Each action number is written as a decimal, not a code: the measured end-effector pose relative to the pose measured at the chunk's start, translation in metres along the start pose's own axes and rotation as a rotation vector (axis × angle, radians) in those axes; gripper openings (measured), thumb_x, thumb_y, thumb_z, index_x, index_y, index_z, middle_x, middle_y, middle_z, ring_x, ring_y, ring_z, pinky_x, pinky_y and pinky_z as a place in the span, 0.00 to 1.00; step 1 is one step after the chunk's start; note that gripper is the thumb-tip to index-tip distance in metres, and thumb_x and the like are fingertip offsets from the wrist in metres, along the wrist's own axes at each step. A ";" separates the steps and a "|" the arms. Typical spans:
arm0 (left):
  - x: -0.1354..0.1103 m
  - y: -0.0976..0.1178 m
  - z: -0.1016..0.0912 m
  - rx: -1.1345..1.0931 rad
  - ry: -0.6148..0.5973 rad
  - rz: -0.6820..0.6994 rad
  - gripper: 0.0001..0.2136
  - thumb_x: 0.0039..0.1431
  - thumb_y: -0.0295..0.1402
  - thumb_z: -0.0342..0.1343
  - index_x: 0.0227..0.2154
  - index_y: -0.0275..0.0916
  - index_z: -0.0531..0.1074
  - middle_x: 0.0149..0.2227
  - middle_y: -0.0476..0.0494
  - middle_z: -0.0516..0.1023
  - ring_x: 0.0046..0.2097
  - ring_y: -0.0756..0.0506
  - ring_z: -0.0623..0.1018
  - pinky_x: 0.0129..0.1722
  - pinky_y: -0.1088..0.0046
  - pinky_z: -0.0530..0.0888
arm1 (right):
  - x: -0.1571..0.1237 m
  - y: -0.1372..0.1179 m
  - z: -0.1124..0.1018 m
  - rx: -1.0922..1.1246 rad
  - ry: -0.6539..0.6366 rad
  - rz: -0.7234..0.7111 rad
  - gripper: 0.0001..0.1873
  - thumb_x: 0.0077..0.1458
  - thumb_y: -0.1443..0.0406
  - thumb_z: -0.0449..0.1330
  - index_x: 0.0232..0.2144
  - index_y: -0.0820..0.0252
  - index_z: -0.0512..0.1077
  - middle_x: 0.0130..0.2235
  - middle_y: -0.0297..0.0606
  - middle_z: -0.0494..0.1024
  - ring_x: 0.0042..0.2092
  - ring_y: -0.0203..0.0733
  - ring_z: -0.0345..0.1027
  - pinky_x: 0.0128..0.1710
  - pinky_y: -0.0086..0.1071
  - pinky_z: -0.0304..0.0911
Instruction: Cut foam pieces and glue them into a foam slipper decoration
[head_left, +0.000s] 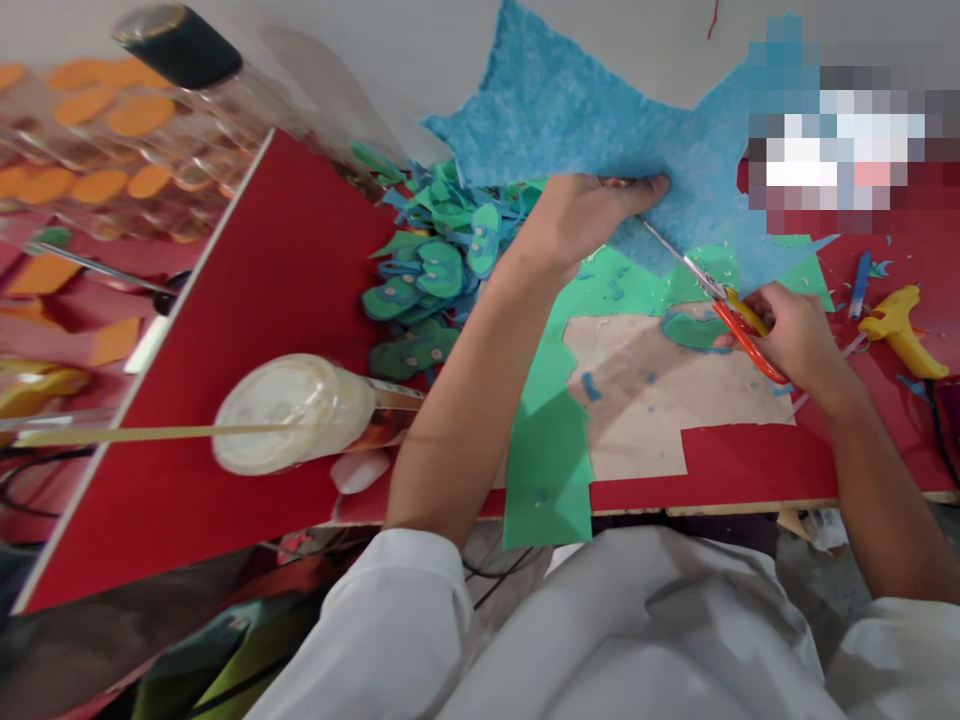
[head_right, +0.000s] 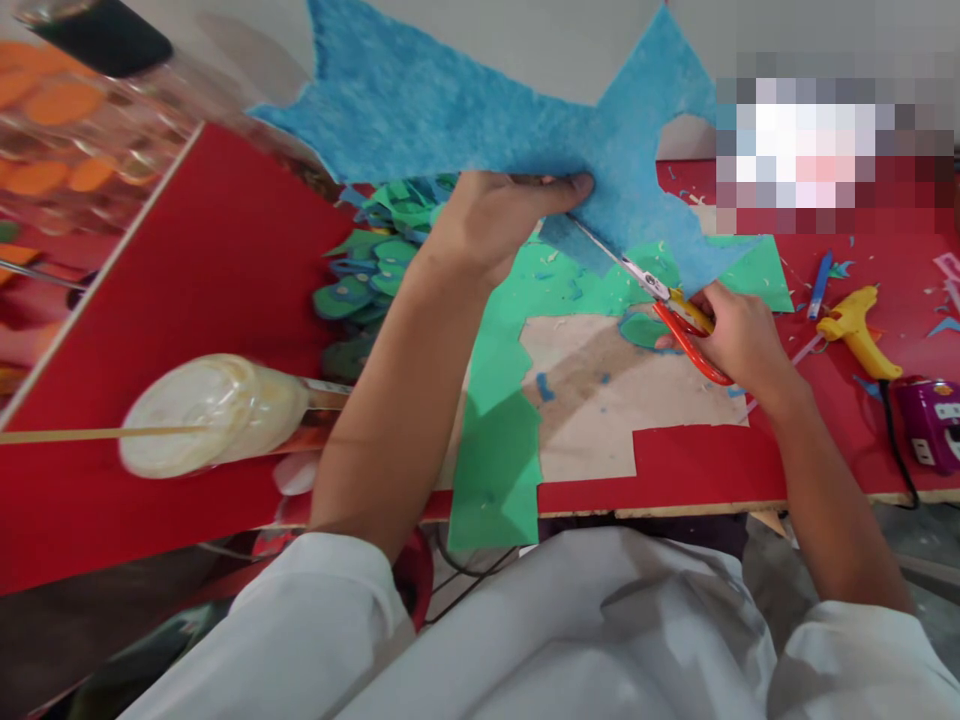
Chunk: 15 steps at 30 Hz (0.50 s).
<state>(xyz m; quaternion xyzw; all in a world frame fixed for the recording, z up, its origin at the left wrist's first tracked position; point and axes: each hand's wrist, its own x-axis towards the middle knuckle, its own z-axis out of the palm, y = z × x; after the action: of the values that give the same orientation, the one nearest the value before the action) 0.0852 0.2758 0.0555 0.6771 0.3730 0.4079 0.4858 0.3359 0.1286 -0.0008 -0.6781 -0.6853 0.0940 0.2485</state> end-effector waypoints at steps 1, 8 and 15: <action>0.000 0.000 -0.001 -0.033 -0.033 -0.008 0.06 0.59 0.40 0.68 0.32 0.45 0.82 0.47 0.49 0.88 0.61 0.33 0.83 0.70 0.51 0.78 | 0.000 0.000 0.000 -0.006 -0.010 0.003 0.33 0.55 0.31 0.68 0.39 0.52 0.78 0.34 0.44 0.86 0.33 0.55 0.79 0.31 0.41 0.65; 0.002 -0.001 0.000 0.012 -0.029 0.021 0.08 0.55 0.45 0.70 0.34 0.51 0.82 0.45 0.51 0.88 0.68 0.32 0.77 0.74 0.50 0.72 | 0.002 0.001 0.001 -0.060 -0.094 0.042 0.38 0.55 0.33 0.68 0.52 0.54 0.76 0.39 0.48 0.87 0.38 0.62 0.81 0.33 0.43 0.64; 0.006 -0.010 0.001 0.055 0.017 0.011 0.11 0.52 0.48 0.72 0.27 0.52 0.78 0.42 0.54 0.89 0.60 0.35 0.82 0.67 0.54 0.78 | 0.000 0.000 0.003 -0.031 -0.115 0.046 0.36 0.59 0.35 0.66 0.55 0.54 0.75 0.44 0.49 0.88 0.41 0.63 0.82 0.35 0.43 0.65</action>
<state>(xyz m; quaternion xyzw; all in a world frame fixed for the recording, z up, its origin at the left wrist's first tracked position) 0.0871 0.2831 0.0468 0.6887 0.3842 0.4060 0.4617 0.3343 0.1289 -0.0038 -0.6908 -0.6841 0.1281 0.1959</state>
